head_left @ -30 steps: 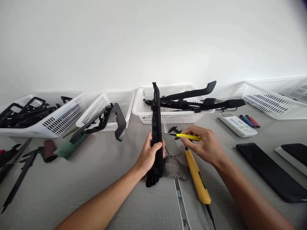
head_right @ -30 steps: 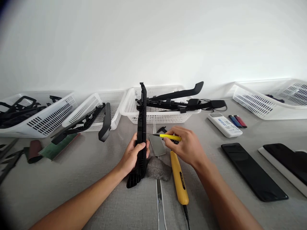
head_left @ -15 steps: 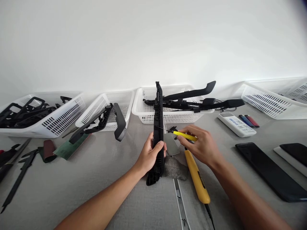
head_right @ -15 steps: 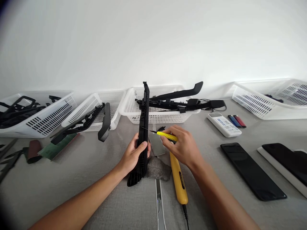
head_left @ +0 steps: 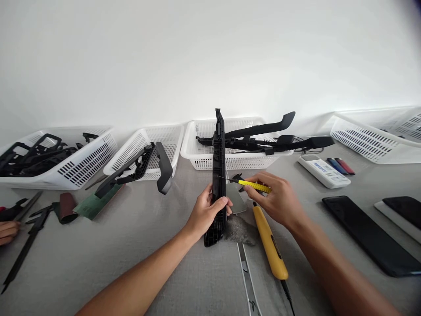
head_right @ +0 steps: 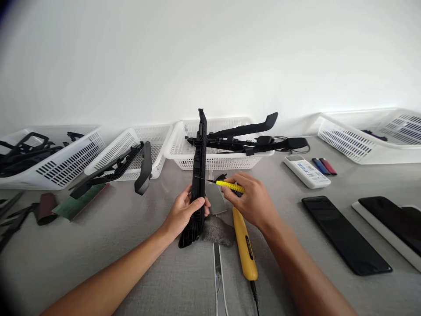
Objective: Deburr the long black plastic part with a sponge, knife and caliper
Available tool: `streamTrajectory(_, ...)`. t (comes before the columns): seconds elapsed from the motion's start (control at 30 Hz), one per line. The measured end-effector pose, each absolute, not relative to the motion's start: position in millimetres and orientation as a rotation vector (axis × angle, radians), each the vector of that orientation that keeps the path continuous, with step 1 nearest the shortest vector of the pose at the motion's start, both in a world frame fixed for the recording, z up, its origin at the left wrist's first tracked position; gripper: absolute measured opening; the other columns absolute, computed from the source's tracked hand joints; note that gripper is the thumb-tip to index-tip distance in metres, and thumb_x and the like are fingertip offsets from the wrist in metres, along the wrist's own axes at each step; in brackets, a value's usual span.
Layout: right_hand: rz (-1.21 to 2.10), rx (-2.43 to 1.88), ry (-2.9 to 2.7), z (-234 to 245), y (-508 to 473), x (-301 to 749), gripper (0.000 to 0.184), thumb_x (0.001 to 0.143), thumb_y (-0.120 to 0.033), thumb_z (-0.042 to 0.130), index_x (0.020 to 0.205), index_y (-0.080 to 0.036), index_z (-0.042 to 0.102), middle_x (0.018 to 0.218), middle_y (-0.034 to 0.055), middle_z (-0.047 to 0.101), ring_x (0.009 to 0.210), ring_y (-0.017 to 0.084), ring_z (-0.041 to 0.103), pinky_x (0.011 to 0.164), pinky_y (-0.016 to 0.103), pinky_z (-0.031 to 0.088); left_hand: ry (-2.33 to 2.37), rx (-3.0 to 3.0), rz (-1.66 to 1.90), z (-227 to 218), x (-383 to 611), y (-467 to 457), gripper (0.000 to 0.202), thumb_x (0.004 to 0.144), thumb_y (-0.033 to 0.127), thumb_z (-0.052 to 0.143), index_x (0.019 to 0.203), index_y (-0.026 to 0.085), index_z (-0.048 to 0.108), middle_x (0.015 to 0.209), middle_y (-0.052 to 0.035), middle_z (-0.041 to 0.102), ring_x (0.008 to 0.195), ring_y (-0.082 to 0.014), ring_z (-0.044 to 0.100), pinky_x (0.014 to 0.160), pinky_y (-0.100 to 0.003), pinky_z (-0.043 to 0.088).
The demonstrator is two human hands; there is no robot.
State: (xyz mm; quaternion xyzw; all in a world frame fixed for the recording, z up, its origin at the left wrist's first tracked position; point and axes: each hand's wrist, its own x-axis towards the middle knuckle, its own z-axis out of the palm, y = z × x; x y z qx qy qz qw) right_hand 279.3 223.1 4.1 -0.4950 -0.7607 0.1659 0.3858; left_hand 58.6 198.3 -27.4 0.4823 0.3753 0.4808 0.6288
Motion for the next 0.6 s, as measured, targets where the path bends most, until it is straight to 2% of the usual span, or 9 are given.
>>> streamTrajectory(0.17, 0.368, -1.272, -1.875, 1.2, 224.8, 279.9, 0.018, 0.099, -0.037, 0.066, 0.097, -0.021, 0.075, 0.097, 0.0081, 0.076, 0.090, 0.025, 0.069, 0.079, 0.037, 0.051, 0.836, 0.985, 1.099, -26.9, 59.3, 196.0, 0.038, 0.093, 0.030, 0.070, 0.124, 0.015, 0.056, 0.092, -0.0087, 0.078, 0.075, -0.0215, 0.076, 0.073, -0.036, 0.061)
streamTrajectory(0.37, 0.426, -1.233, -1.971, 8.8, 222.8, 282.3, 0.017, 0.097, -0.033, 0.066, 0.085, -0.022, 0.072, 0.082, 0.0037, 0.074, 0.075, 0.021, 0.066, 0.069, 0.034, 0.048, 0.820, 0.868, 1.156, -29.2, 59.0, 199.6, 0.038, 0.092, 0.035, 0.074, 0.119, 0.014, 0.059, 0.095, -0.0108, 0.080, 0.076, -0.0226, 0.078, 0.074, -0.037, 0.064)
streamTrajectory(0.47, 0.435, -1.219, -1.993, 10.6, 222.3, 283.2, 0.017, 0.097, -0.034, 0.065, 0.087, -0.022, 0.073, 0.085, 0.0043, 0.075, 0.077, 0.021, 0.067, 0.071, 0.034, 0.049, 0.833, 0.826, 1.172, -29.7, 58.7, 201.5, 0.039, 0.088, 0.038, 0.080, 0.113, 0.014, 0.063, 0.096, -0.0109, 0.080, 0.079, -0.0228, 0.079, 0.077, -0.037, 0.065)
streamTrajectory(0.6, 0.411, -1.226, -2.011, 9.5, 222.8, 285.5, 0.016, 0.096, -0.034, 0.065, 0.088, -0.022, 0.074, 0.089, 0.0057, 0.077, 0.077, 0.022, 0.067, 0.072, 0.035, 0.050, 0.832, 0.803, 1.178, -31.5, 58.3, 202.7, 0.042, 0.088, 0.041, 0.082, 0.114, 0.016, 0.062, 0.094, -0.0105, 0.081, 0.078, -0.0233, 0.080, 0.076, -0.036, 0.065)
